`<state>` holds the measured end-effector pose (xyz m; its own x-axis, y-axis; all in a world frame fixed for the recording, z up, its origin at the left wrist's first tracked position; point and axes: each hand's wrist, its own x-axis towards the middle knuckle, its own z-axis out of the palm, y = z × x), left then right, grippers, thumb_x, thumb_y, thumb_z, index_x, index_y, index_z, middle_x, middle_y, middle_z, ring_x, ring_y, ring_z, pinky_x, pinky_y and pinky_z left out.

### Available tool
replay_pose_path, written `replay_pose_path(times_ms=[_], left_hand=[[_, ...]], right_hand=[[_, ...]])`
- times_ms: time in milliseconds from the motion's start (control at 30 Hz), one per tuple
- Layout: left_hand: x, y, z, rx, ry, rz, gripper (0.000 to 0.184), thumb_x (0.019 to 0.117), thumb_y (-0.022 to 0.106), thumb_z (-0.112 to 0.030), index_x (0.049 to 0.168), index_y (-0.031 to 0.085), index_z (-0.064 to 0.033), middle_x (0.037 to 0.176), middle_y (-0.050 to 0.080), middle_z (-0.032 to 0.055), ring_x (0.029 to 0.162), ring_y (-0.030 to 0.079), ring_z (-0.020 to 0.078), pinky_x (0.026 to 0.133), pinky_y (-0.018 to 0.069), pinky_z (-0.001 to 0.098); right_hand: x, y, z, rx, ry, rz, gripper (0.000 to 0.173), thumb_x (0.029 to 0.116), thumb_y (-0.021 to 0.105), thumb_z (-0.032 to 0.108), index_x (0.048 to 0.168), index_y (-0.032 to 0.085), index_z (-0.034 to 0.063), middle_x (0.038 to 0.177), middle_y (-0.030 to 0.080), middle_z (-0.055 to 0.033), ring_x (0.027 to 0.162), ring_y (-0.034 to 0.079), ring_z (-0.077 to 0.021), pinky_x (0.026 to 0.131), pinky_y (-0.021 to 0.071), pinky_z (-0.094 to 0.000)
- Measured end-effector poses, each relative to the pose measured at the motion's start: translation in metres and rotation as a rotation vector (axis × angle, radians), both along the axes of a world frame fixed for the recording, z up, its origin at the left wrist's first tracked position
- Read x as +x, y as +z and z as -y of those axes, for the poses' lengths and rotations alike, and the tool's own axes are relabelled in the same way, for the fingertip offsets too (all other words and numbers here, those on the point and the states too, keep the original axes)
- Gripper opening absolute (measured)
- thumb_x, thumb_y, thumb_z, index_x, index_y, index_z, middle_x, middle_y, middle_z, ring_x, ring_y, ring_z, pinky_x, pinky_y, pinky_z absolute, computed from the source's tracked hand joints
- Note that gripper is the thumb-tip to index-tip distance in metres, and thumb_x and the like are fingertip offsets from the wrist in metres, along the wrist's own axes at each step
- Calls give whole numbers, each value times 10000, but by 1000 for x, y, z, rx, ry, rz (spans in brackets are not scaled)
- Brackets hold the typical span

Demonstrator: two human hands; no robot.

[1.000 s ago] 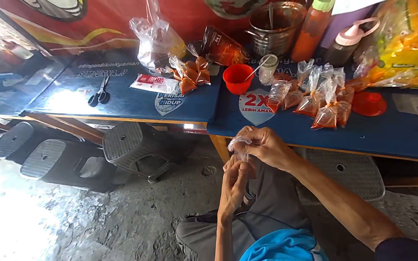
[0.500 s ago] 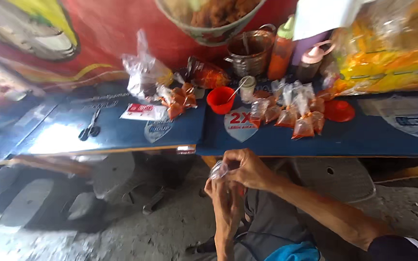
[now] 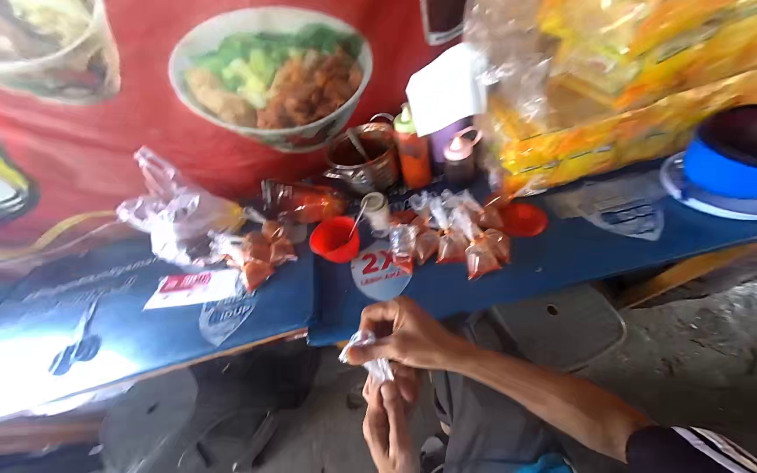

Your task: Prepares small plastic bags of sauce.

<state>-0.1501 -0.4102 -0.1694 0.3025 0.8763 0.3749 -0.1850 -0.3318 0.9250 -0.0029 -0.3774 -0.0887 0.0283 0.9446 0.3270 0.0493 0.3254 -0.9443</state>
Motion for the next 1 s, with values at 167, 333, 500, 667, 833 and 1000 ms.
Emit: replay_pose_path(times_ms=[167, 333, 500, 667, 833, 1000], left_hand=[[-1, 23, -8, -332, 148, 247, 379, 1085, 314, -152, 956, 666, -99, 855, 713, -42, 776, 704, 75, 696, 618, 267], [0, 34, -21, -534, 265, 395, 392, 1104, 277, -158, 966, 626, -45, 816, 701, 23, 689, 687, 106, 611, 593, 270], [9, 35, -18, -565, 322, 409, 351, 1095, 313, -117, 951, 623, -37, 855, 701, 13, 786, 684, 62, 682, 571, 216], [-5, 36, -20, -552, 218, 376, 348, 1062, 327, -87, 939, 643, -10, 864, 696, 59, 808, 694, 124, 750, 598, 288], [-20, 28, -25, -570, 150, 276, 364, 1045, 329, -44, 907, 665, -17, 927, 720, 56, 954, 687, 127, 878, 560, 291], [-17, 20, -24, -526, 263, 299, 365, 1056, 334, -58, 920, 669, -4, 941, 725, 56, 996, 682, 124, 948, 538, 297]], right_hand=[[16, -22, 23, 148, 24, 281, 363, 952, 681, 237, 1249, 657, 30, 1141, 697, -53, 1010, 641, -79, 832, 540, -245], [-15, -92, 45, 391, -235, 592, 363, 991, 591, 164, 1346, 619, 234, 1339, 605, -141, 1262, 565, -278, 1036, 498, -398], [-35, -120, 28, 534, -341, 510, 232, 1033, 583, 270, 1261, 623, 248, 1250, 608, -78, 1195, 564, -195, 1049, 450, -290], [-50, -116, 36, 297, -192, 19, 347, 1004, 647, 189, 1256, 661, -49, 1207, 708, -117, 1141, 664, -143, 1015, 549, -319], [-48, -70, 42, -668, 121, -710, 347, 1124, 343, 269, 1242, 579, 43, 883, 670, -42, 705, 639, -78, 646, 543, -210], [-46, -82, 49, -421, 219, -634, 526, 1000, 608, 184, 1461, 371, 96, 1212, 659, -80, 971, 685, -132, 843, 572, -272]])
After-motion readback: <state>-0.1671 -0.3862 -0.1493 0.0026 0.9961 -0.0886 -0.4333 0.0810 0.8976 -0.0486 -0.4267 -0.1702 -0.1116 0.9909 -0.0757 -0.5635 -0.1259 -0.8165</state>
